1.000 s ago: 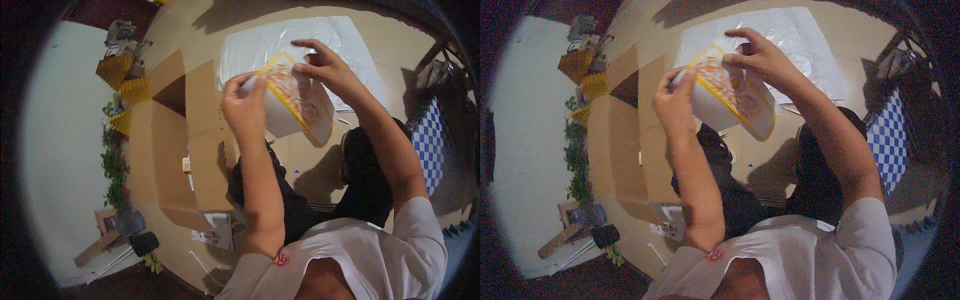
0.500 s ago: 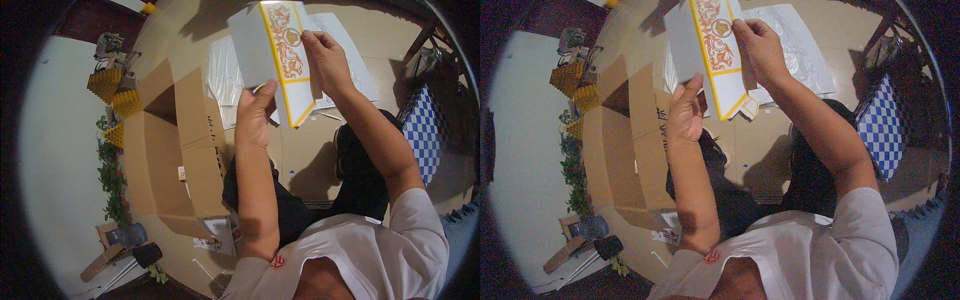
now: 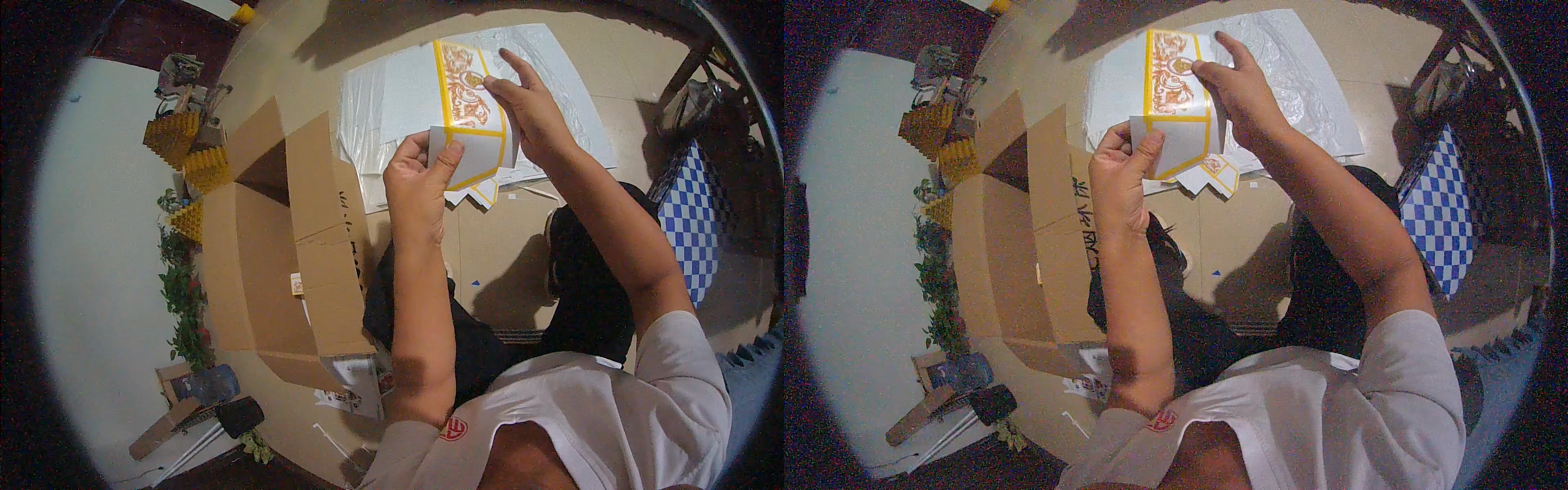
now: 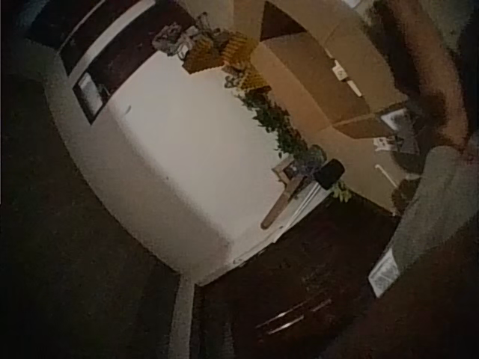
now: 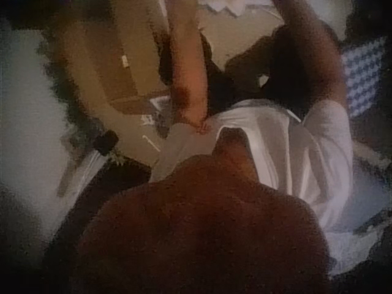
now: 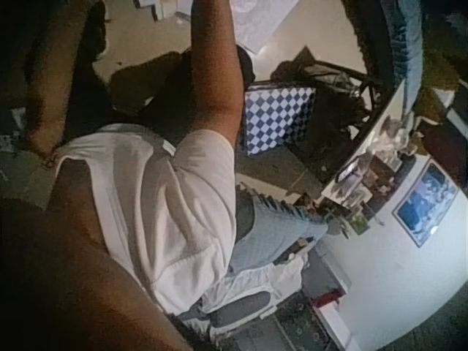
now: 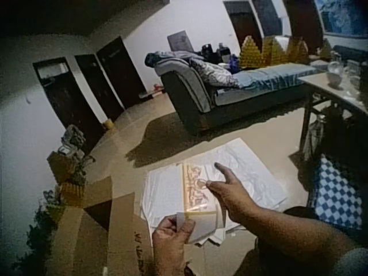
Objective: The person assembles small decorative paper boxes by folding flat printed sheets and securing the edges with adhesive tape. They repeatedly fold flaps, apply tape, and place the finished boxes into a nearby cardboard box.
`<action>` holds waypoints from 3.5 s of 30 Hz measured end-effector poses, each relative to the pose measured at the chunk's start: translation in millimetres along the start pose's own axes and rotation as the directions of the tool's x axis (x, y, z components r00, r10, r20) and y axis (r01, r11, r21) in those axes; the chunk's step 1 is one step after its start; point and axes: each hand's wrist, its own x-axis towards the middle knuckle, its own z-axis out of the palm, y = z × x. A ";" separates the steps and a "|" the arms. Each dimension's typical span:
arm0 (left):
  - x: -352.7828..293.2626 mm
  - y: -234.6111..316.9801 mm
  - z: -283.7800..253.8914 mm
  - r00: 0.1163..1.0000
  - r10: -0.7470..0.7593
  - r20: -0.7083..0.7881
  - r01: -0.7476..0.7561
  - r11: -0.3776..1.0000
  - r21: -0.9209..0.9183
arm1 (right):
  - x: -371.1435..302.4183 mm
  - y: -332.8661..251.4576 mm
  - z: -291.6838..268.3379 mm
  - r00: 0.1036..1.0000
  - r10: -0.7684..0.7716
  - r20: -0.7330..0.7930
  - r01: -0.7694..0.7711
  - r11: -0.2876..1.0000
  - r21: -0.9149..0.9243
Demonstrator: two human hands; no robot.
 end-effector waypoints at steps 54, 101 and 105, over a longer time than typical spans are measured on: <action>3.0 39.6 -66.2 0.976 0.170 -0.136 -0.173 0.985 -0.007 | -15.2 -10.6 1.8 0.668 0.214 0.713 0.227 0.854 -0.469; -8.9 35.8 -51.9 0.996 0.082 -0.017 -0.058 0.822 0.566 | -33.8 9.6 18.2 0.745 0.253 0.618 0.032 0.911 -0.411; -7.0 25.4 -61.0 0.986 0.158 0.044 -0.153 0.793 0.590 | -31.8 13.8 19.0 0.722 0.195 0.664 0.163 0.885 -0.437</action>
